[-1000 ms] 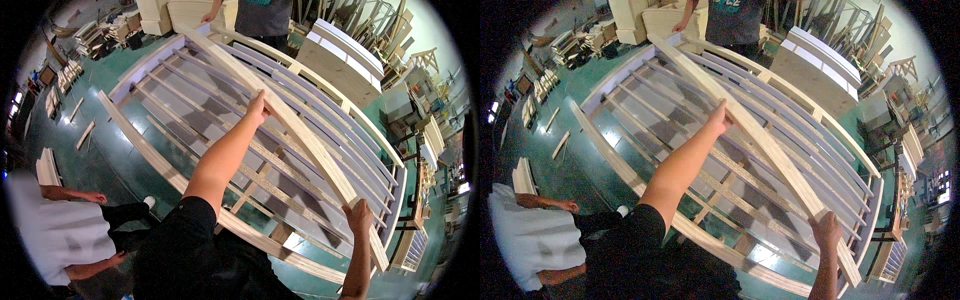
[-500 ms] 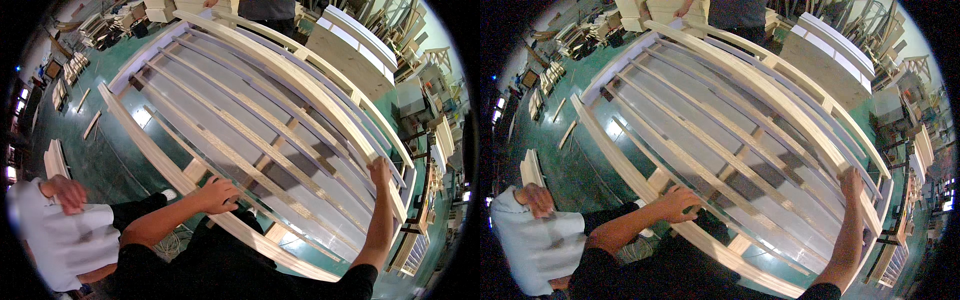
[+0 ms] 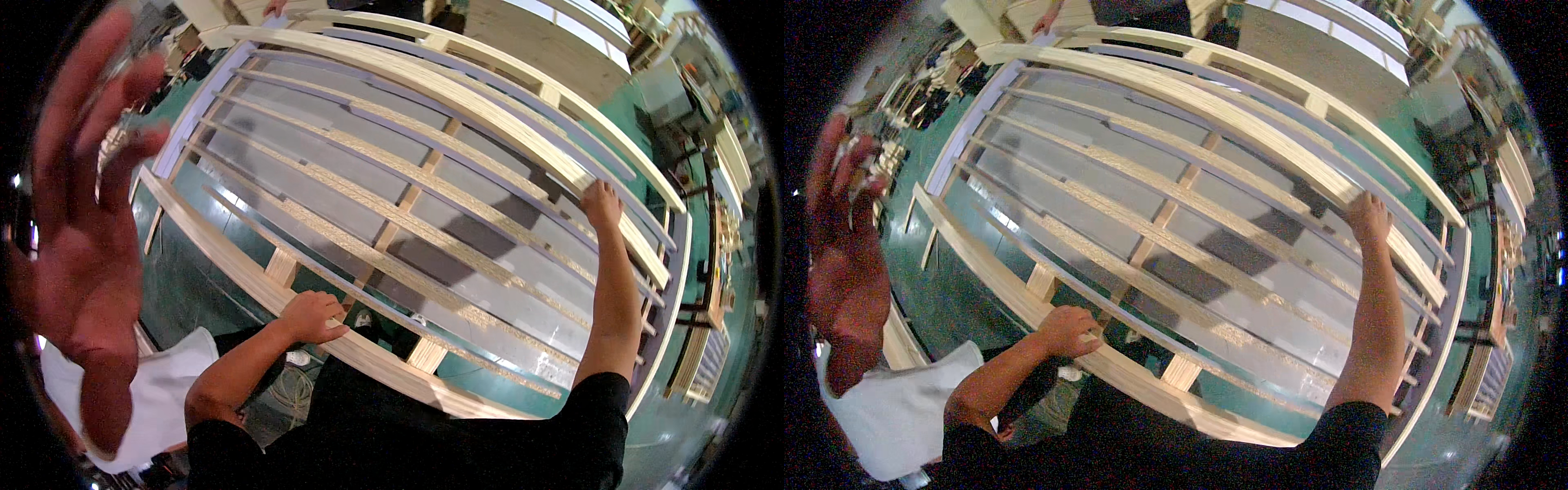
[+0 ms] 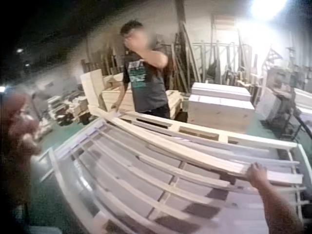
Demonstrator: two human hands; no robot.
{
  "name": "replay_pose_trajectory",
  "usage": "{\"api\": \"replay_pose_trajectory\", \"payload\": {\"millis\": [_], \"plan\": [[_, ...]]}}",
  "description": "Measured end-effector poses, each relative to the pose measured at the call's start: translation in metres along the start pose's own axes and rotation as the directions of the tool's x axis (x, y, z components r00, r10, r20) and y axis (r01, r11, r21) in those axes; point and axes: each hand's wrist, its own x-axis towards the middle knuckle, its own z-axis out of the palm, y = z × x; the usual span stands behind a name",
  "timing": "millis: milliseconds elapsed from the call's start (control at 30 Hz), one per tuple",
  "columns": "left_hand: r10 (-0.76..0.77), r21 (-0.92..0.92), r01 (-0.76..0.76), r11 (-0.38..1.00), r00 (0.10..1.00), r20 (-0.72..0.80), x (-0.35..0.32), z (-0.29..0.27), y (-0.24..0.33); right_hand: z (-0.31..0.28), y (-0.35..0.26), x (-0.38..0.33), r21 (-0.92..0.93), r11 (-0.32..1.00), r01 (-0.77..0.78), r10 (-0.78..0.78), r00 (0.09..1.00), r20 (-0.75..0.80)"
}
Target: The person repeatedly lifts and places a large wooden frame structure onto a workbench in a workshop. They handle the frame by its edges, positioning it carefully among other wooden components and tools. The person also picks up and moves a stack of wooden planks during the sequence.
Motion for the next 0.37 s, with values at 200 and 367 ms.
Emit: {"api": "replay_pose_trajectory", "payload": {"millis": [200,367], "plan": [[0.167,0.129,-0.193,0.973,0.968,0.188,-0.012,-0.023,-0.012,-0.06,-0.085,-0.133,0.458,0.86,0.224,-0.235,0.971,-0.034],[0.021,0.305,-0.111,0.946,0.959,0.282,-0.065,-0.03,-0.024,-0.12,-0.155,-0.358,0.362,0.848,0.387,-0.528,0.674,0.517]]}}
